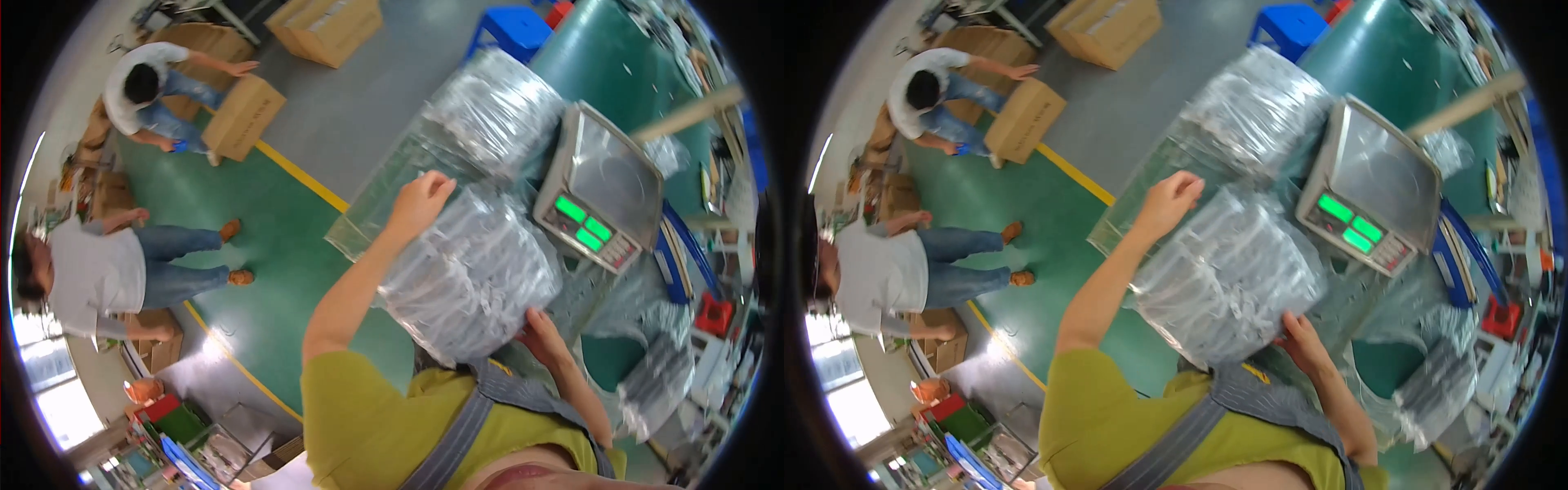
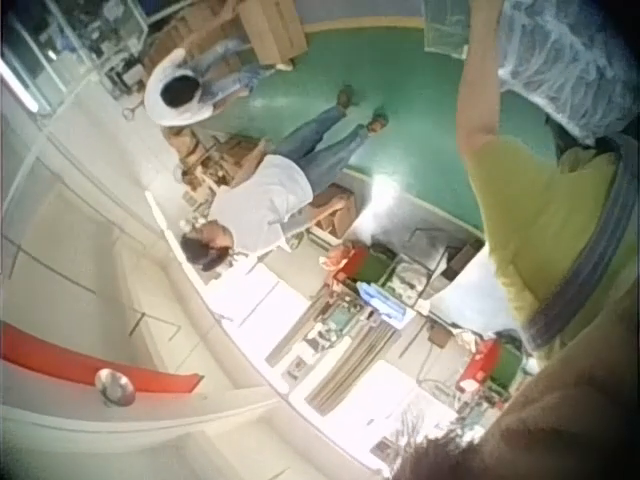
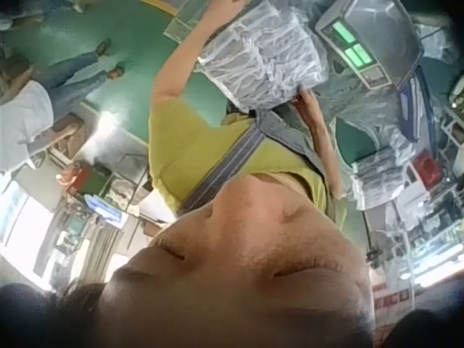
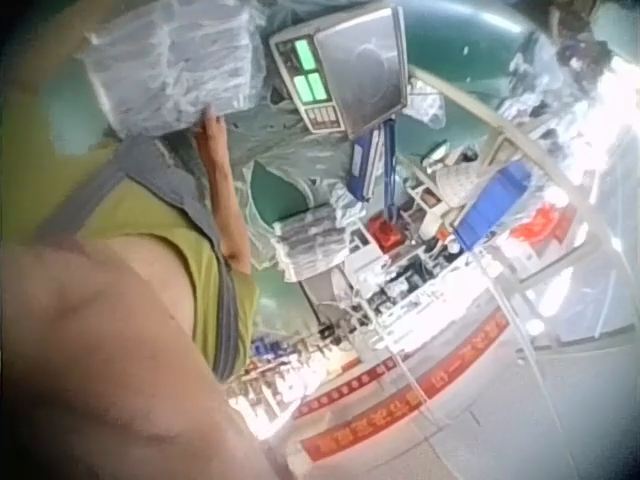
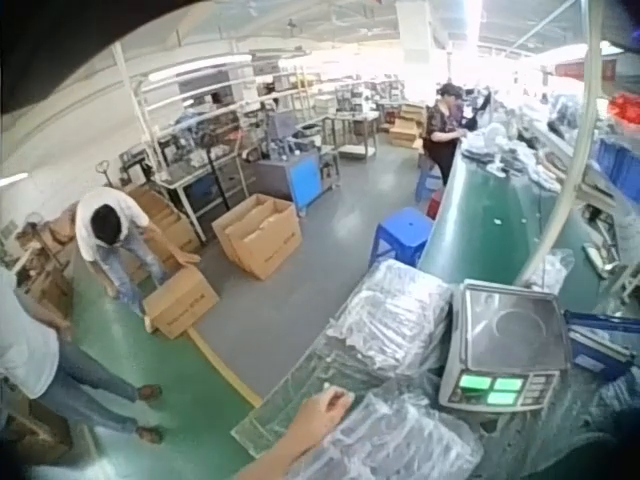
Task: Weighing plastic bags of items on an electronic scale and sealing them using a manual heat sealer.
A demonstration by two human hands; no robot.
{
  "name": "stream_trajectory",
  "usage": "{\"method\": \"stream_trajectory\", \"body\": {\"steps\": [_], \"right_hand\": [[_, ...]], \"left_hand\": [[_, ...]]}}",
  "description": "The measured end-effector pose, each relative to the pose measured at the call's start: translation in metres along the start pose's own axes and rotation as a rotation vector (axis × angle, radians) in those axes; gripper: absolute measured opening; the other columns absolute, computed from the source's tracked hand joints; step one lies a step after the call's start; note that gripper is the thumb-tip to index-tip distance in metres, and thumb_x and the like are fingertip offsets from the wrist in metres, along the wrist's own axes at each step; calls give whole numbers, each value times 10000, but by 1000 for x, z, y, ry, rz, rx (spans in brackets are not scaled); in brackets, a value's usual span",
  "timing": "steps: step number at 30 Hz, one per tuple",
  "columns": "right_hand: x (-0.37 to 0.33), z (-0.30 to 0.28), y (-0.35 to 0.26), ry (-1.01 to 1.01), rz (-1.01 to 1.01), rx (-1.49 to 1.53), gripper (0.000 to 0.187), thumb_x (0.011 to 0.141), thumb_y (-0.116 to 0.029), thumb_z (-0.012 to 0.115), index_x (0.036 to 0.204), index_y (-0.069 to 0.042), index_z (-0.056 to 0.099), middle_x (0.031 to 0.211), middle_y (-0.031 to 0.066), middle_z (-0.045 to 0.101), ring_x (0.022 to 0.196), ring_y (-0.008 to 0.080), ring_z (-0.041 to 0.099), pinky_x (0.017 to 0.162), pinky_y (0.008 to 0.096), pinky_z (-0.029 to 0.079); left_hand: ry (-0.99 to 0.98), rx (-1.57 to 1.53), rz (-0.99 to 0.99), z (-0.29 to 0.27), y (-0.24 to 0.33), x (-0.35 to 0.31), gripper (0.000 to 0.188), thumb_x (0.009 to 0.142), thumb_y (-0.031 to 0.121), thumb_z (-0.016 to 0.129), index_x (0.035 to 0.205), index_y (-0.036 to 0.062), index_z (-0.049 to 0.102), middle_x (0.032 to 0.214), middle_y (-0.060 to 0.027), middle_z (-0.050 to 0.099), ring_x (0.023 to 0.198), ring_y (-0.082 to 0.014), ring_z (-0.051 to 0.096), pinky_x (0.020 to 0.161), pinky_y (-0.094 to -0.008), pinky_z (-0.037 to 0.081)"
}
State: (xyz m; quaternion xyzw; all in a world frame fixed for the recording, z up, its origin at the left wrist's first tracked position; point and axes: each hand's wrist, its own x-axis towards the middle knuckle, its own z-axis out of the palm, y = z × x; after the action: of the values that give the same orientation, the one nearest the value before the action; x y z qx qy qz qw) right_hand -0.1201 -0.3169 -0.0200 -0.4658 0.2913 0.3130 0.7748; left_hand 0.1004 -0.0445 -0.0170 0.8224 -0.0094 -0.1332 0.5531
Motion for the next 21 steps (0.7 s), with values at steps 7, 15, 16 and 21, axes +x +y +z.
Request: {"method": "stream_trajectory", "body": {"steps": [7,15,16,21], "right_hand": [[-9,23,-17,-16,110,-127,587,858,-462,519,1246,-36,409,1140,56,543,993,154,531,812,297,442],[2,43,-30,-60,134,-247,579,868,-464,496,1198,9,446,1114,77,547,952,167,542,755,313,477],[1,40,-33,-60,124,-245,579,868,-464,496,1198,9,446,1114,77,547,952,167,542,755,313,477],[-11,26,-99,152,61,-1375,412,865,-348,537,1070,10,537,947,135,619,836,220,598,730,325,477]], "left_hand": [[-112,39,-85,-5,-26,-58,283,859,282,555,995,35,582,956,-94,589,864,-188,569,790,-289,435],[-223,-139,-175,-7,-40,-44,302,865,261,560,1046,19,563,955,-70,597,890,-121,538,810,-267,421],[-236,-74,-204,-11,-41,-31,332,853,269,574,1060,10,553,991,-91,598,923,-146,546,806,-278,429],[285,117,89,-38,-29,97,418,815,321,620,1085,14,535,1014,-145,588,964,-248,559,825,-310,433]]}}
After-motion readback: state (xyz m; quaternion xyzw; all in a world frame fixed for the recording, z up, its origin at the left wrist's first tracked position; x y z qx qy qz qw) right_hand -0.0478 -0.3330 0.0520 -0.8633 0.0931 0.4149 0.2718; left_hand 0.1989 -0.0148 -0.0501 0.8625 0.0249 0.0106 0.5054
